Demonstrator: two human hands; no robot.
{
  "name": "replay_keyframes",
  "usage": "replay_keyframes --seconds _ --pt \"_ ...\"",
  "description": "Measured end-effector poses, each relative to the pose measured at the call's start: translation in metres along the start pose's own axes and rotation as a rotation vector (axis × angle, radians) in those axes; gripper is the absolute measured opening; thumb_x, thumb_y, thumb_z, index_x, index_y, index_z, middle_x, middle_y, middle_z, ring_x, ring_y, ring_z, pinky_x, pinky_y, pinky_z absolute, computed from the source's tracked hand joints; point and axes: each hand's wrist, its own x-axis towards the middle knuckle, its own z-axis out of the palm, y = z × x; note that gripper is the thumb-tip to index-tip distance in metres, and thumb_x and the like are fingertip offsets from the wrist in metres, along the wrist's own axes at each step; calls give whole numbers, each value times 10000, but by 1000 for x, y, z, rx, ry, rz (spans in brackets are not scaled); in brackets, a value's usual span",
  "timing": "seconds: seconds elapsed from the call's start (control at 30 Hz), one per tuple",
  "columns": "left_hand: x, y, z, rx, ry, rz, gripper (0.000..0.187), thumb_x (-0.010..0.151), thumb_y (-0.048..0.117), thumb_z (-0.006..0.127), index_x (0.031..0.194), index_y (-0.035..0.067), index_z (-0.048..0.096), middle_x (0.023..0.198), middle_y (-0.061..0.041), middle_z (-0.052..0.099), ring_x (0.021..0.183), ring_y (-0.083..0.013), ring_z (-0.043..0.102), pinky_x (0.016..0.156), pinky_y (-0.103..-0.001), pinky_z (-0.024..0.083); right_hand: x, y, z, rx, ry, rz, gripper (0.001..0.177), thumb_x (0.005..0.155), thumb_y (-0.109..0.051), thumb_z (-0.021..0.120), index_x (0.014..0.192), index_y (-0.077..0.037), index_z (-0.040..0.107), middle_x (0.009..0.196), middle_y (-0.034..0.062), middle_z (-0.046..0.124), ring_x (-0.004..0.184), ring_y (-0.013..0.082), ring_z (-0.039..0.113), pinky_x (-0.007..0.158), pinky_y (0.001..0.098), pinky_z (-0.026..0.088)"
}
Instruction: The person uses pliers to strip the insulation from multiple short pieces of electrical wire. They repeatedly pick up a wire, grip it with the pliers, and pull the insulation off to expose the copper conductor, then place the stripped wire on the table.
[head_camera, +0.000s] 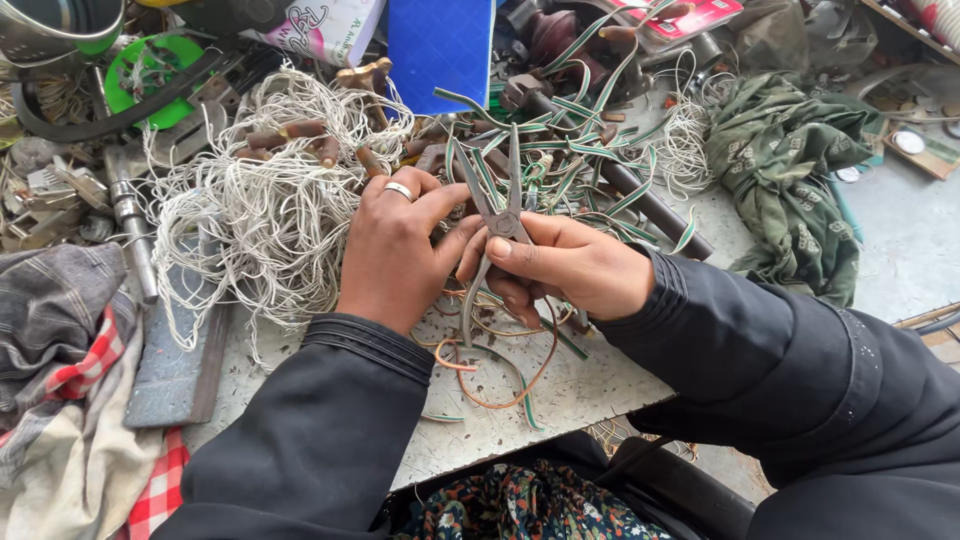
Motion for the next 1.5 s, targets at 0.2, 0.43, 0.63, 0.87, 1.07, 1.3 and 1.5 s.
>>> replay_keyframes --seconds 0.2,0.43,0.63,0.87,1.07,1.3,1.5 --pt "-1 8 -8 -46 109 12 164 933 172 745 1066 77 731 1062 -98 695 998 -309 652 888 -444 507 -1 -1 6 17 36 40 392 1079 -332 489 1227 4 628 795 18 539 704 121 561 617 288 493" --pt "-9 10 -32 -694 182 -298 187 964 69 754 1144 72 702 1095 -13 731 943 -82 720 817 -221 577 3 5 0 -45 46 62 371 1037 -334 497 1215 -31 615 1060 12 680 815 105 618 682 280 524" --pt "-13 19 -36 -833 214 -242 177 1003 12 748 1176 9 712 1140 -13 655 1004 -74 683 880 -210 562 2 10 0 -159 -27 -4 358 1086 -320 500 1223 -22 646 1008 19 653 827 69 595 703 263 524" --pt "-16 28 -41 -544 330 -120 195 994 -8 772 1178 43 732 1169 -18 636 1029 -100 690 907 -228 601 0 11 2 -317 80 -61 314 1057 -305 529 1186 -55 666 988 -8 666 793 59 552 676 250 513" --pt "-14 36 -45 -302 299 10 232 944 -13 815 1158 66 770 1099 -40 633 987 -144 670 847 -268 565 0 8 3 -635 184 -120 295 1053 -294 538 1164 -64 686 1023 60 590 828 113 579 713 292 521" --pt "-17 37 -44 -406 311 -19 309 965 2 798 1251 44 691 1170 -56 632 1018 -120 718 874 -245 624 -2 7 6 -928 220 -299 291 1038 -263 576 1184 -27 663 1199 121 634 1100 259 652 940 377 517" --pt "-20 37 -42 -419 360 47 237 981 -4 827 1166 44 688 1165 -51 667 965 -108 717 845 -231 627 -4 6 9 -995 243 -304 289 1020 -269 601 1167 -30 670 1262 143 641 1128 292 665 951 388 526"
